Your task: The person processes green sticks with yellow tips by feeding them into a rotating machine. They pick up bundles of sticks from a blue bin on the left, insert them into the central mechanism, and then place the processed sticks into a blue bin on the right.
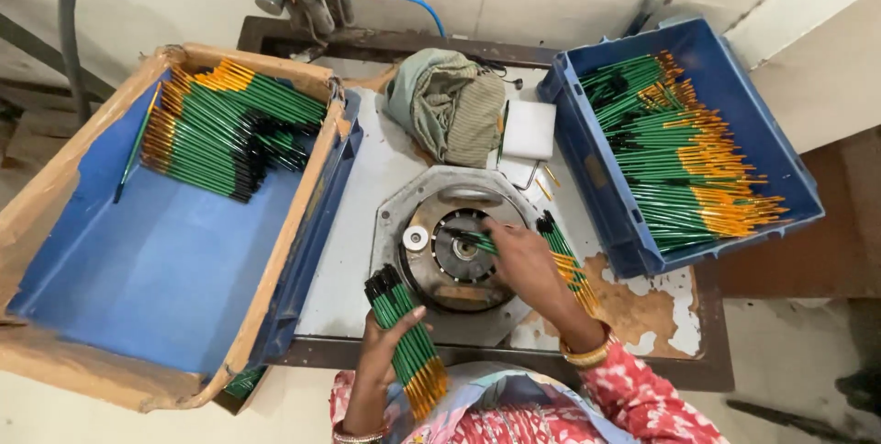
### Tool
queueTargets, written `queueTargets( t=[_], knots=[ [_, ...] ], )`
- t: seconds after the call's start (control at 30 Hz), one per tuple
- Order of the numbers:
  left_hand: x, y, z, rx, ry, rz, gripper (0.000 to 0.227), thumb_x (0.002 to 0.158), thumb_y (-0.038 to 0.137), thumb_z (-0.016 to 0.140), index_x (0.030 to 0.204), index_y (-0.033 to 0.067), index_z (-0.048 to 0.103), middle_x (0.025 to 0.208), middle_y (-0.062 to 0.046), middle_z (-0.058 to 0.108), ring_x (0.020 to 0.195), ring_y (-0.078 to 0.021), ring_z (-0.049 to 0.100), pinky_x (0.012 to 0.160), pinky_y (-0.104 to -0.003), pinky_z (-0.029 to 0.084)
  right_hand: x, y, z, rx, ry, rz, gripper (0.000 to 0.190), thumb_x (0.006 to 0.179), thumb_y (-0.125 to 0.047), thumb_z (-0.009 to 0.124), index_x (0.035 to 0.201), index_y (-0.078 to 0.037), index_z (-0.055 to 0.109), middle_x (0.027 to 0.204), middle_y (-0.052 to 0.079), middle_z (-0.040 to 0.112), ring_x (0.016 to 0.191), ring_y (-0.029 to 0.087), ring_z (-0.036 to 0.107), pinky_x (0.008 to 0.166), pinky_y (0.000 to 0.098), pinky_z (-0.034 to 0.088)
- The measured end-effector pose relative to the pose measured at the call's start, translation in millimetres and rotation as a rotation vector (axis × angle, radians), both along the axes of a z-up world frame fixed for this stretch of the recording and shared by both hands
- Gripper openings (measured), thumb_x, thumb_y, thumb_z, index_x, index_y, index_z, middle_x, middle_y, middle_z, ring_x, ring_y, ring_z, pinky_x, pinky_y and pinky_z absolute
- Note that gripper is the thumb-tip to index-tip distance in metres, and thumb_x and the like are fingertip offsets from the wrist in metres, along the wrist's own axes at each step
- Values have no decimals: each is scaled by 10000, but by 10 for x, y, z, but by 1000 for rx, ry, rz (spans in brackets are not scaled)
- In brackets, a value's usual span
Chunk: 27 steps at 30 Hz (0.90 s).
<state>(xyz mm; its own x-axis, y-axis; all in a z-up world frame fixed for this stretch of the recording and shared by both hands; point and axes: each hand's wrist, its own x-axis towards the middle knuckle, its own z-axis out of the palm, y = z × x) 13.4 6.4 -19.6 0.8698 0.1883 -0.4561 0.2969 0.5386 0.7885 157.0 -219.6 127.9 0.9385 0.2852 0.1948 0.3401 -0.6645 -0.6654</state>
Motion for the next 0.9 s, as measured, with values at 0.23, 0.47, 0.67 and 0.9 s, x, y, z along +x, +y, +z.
queueTargets(
  t=[0.23,0.47,0.67,0.9],
  knots=[
    [-93,68,-71,-258,182,67,380,781,155,808,1091,5,649,954,-143,728,797,-291,746,610,-429,641,140,146,-460,-259,-80,205,431,782,-58,710,1195,-49,585,828,197,673,751,449,659,656,549,507],
    [-156,28,-96,-162,90,-48,345,797,89,843,1042,-65,655,911,-170,725,819,-313,767,646,-442,642,45,136,-521,-323,-111,183,337,819,-42,690,1148,-76,624,833,184,687,742,407,681,642,524,515],
    [-52,40,113,-104,88,-86,374,713,60,848,1030,-25,669,871,-135,756,750,-287,782,635,-405,647,107,127,-537,-189,-73,145,484,743,-13,698,1216,-26,597,911,224,682,794,431,674,698,512,532],
    [53,-79,202,-25,-3,-134,392,713,45,874,1054,-10,689,875,-116,761,729,-219,757,645,-365,631,-145,221,-16,-38,-97,109,508,748,-44,715,1229,23,565,926,240,680,843,454,669,720,517,524]
  ],
)
